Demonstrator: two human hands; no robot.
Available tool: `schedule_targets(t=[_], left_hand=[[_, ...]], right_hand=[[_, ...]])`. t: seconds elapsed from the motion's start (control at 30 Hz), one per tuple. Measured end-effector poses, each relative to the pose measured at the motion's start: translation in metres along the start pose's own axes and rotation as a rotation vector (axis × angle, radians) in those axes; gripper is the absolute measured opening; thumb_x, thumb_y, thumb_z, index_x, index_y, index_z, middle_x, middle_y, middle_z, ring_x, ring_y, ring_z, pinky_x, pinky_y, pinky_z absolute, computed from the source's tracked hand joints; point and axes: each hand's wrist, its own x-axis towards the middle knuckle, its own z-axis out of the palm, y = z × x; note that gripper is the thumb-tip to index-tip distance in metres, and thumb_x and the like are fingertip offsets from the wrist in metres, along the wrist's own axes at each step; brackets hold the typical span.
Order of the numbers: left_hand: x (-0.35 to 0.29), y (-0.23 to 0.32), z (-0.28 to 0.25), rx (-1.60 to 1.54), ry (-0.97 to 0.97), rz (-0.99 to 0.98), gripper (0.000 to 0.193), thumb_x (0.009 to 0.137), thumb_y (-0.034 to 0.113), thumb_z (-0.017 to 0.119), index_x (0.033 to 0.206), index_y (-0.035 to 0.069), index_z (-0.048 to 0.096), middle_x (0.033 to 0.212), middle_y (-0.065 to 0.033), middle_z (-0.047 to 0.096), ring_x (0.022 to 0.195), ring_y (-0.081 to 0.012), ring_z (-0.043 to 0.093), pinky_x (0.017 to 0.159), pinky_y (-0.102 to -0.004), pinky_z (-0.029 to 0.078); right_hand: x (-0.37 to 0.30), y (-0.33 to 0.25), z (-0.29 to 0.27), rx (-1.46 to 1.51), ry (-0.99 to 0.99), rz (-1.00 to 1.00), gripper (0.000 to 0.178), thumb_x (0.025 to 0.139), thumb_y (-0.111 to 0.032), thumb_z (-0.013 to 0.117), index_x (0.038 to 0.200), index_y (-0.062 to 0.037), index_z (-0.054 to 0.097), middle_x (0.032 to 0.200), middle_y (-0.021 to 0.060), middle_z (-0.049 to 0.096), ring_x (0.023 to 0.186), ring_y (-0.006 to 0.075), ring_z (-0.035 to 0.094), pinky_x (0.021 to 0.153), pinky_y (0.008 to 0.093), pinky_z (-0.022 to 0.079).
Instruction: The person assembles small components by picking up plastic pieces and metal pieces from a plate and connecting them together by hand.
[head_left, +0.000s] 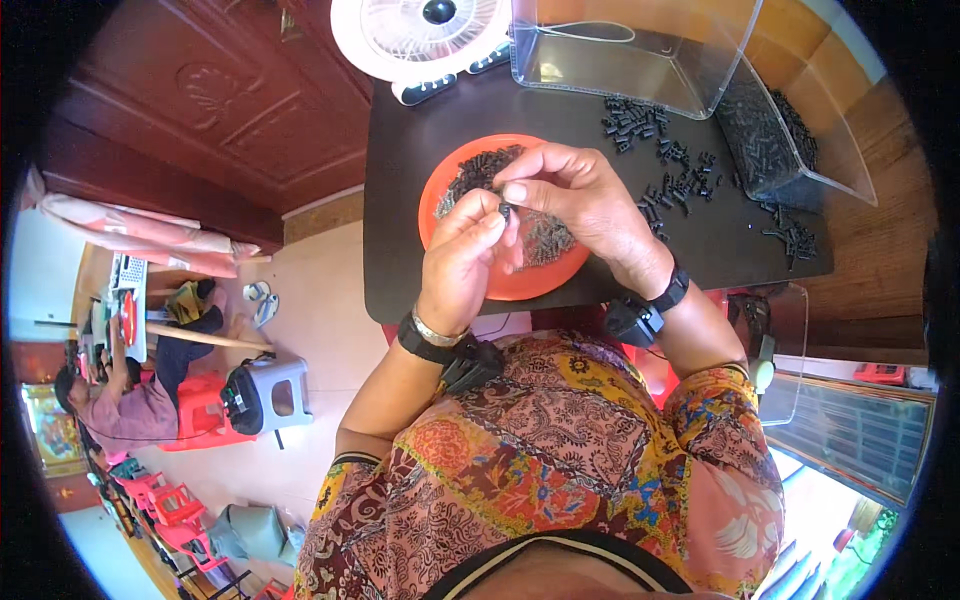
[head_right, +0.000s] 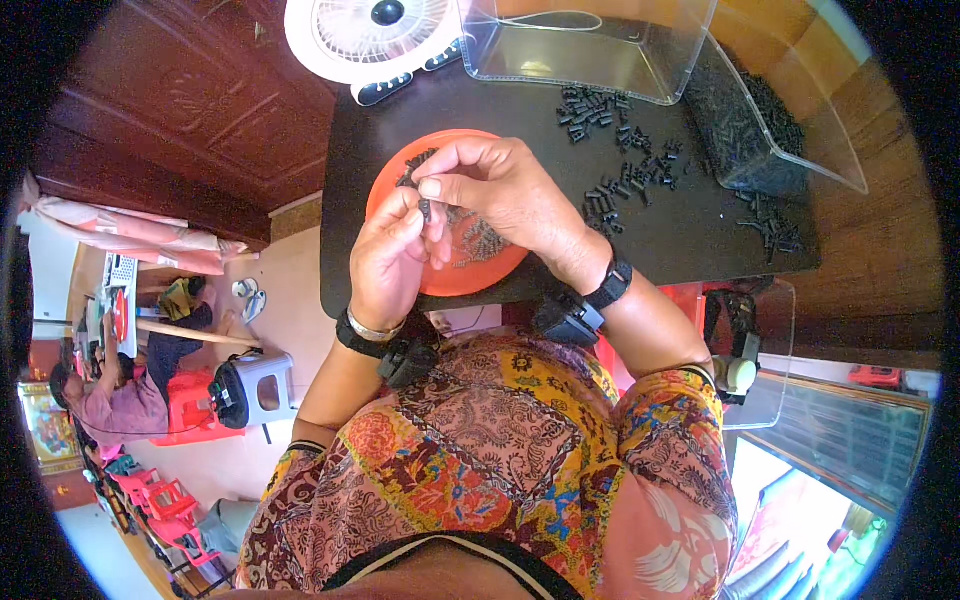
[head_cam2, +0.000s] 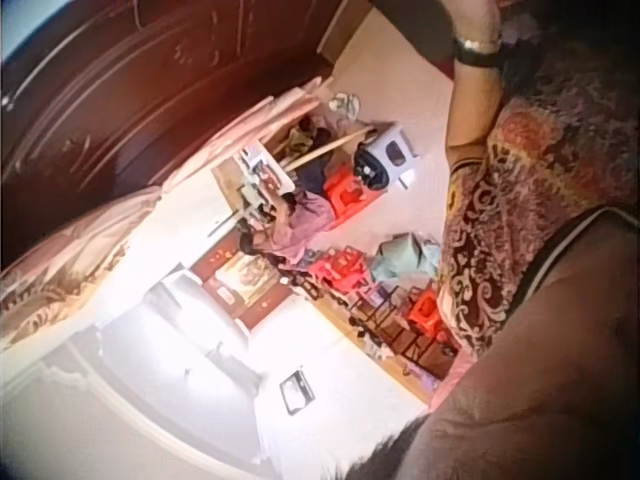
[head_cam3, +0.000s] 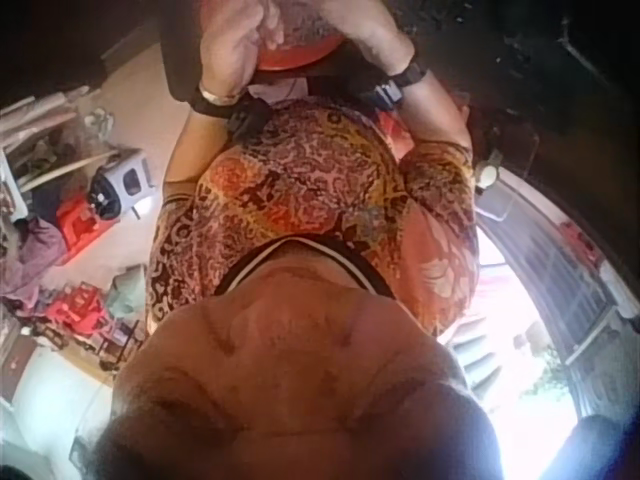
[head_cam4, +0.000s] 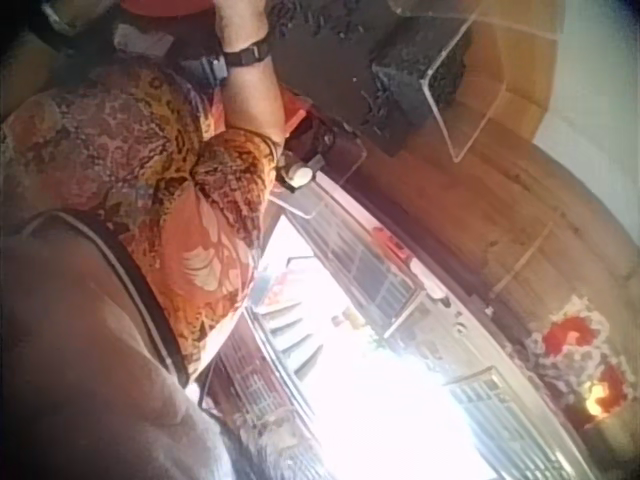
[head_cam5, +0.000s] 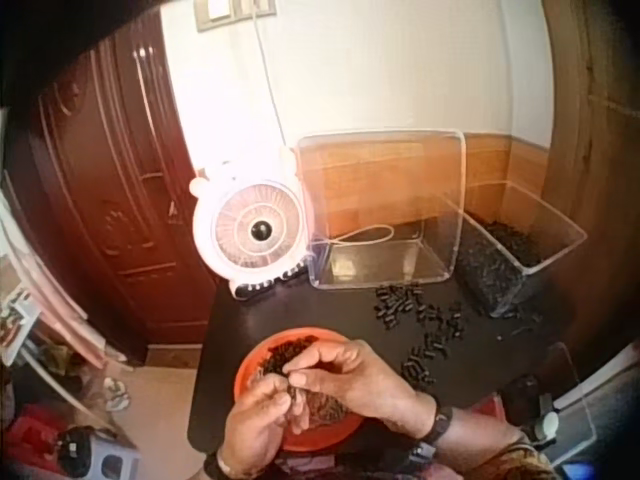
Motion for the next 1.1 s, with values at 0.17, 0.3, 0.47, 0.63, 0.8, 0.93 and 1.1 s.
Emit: schedule_targets(t=[0.17, 0.3, 0.47, 0.63, 0.8, 0.93, 1.1], left_hand=[[-0.004, -0.002, 0.004, 0.024, 0.031, -0.003, 0.023, 0.094, 0.029, 0.051, 0.088, 0.007, 0.047, 0.079, -0.0019, 0.051, 0.066, -0.0119, 0.052, 0.059, -0.0235, 0.039], [-0.006, -0.004, 0.004, 0.063, 0.050, 0.023, 0.022, 0.095, 0.028, 0.049, 0.092, 0.006, 0.047, 0.080, -0.0023, 0.049, 0.067, -0.0129, 0.051, 0.059, -0.0238, 0.038], [-0.007, -0.002, 0.004, -0.024, 0.075, 0.042, 0.019, 0.094, 0.025, 0.049, 0.090, 0.007, 0.048, 0.080, -0.0019, 0.051, 0.066, -0.0118, 0.051, 0.059, -0.0237, 0.039], [-0.007, 0.000, 0.004, -0.098, 0.122, 0.023, 0.016, 0.093, 0.022, 0.050, 0.087, 0.007, 0.050, 0.083, -0.0021, 0.055, 0.067, -0.0107, 0.052, 0.063, -0.0242, 0.042], [-0.010, 0.000, 0.005, -0.158, 0.161, -0.015, 0.014, 0.093, 0.020, 0.052, 0.089, 0.007, 0.053, 0.082, -0.0008, 0.057, 0.071, -0.0100, 0.054, 0.069, -0.0258, 0.043], [-0.012, -0.003, 0.004, -0.183, 0.158, -0.013, 0.012, 0.092, 0.019, 0.052, 0.089, 0.008, 0.053, 0.080, -0.0001, 0.057, 0.071, -0.0100, 0.054, 0.068, -0.0258, 0.043], [-0.015, -0.011, -0.001, -0.280, 0.081, 0.046, 0.011, 0.093, 0.015, 0.049, 0.093, 0.005, 0.053, 0.088, -0.0049, 0.060, 0.081, -0.0138, 0.058, 0.075, -0.0277, 0.044]], right_hand=[[-0.003, 0.010, 0.005, -0.059, 0.052, -0.114, 0.009, 0.090, -0.006, 0.062, 0.094, 0.0012, 0.065, 0.073, 0.0027, 0.065, 0.066, 0.0076, 0.060, 0.064, 0.0239, 0.050], [-0.006, 0.009, 0.010, -0.127, 0.074, -0.098, 0.006, 0.090, -0.003, 0.060, 0.092, 0.0009, 0.064, 0.071, 0.0021, 0.064, 0.066, 0.0076, 0.060, 0.061, 0.0229, 0.050], [-0.010, 0.010, 0.012, -0.068, 0.016, -0.189, 0.010, 0.089, -0.002, 0.061, 0.099, 0.0015, 0.063, 0.078, 0.0041, 0.062, 0.065, 0.0093, 0.061, 0.059, 0.0233, 0.050], [-0.015, 0.014, 0.017, -0.215, 0.042, -0.249, 0.032, 0.079, 0.003, 0.069, 0.110, -0.0009, 0.063, 0.099, 0.0047, 0.060, 0.086, 0.0114, 0.060, 0.073, 0.0262, 0.051], [-0.014, 0.014, 0.018, -0.425, 0.076, -0.307, 0.036, 0.073, 0.001, 0.074, 0.108, -0.0026, 0.064, 0.097, 0.0045, 0.061, 0.083, 0.0119, 0.059, 0.074, 0.0282, 0.051], [-0.012, 0.014, 0.017, -0.672, 0.088, -0.416, 0.034, 0.071, -0.001, 0.075, 0.102, -0.0034, 0.064, 0.094, 0.0063, 0.063, 0.082, 0.0156, 0.061, 0.073, 0.0303, 0.051], [-0.014, 0.007, 0.024, -0.840, 0.128, -0.568, 0.031, 0.067, -0.002, 0.071, 0.097, -0.0046, 0.063, 0.084, 0.0089, 0.062, 0.082, 0.0282, 0.060, 0.076, 0.0377, 0.049]])
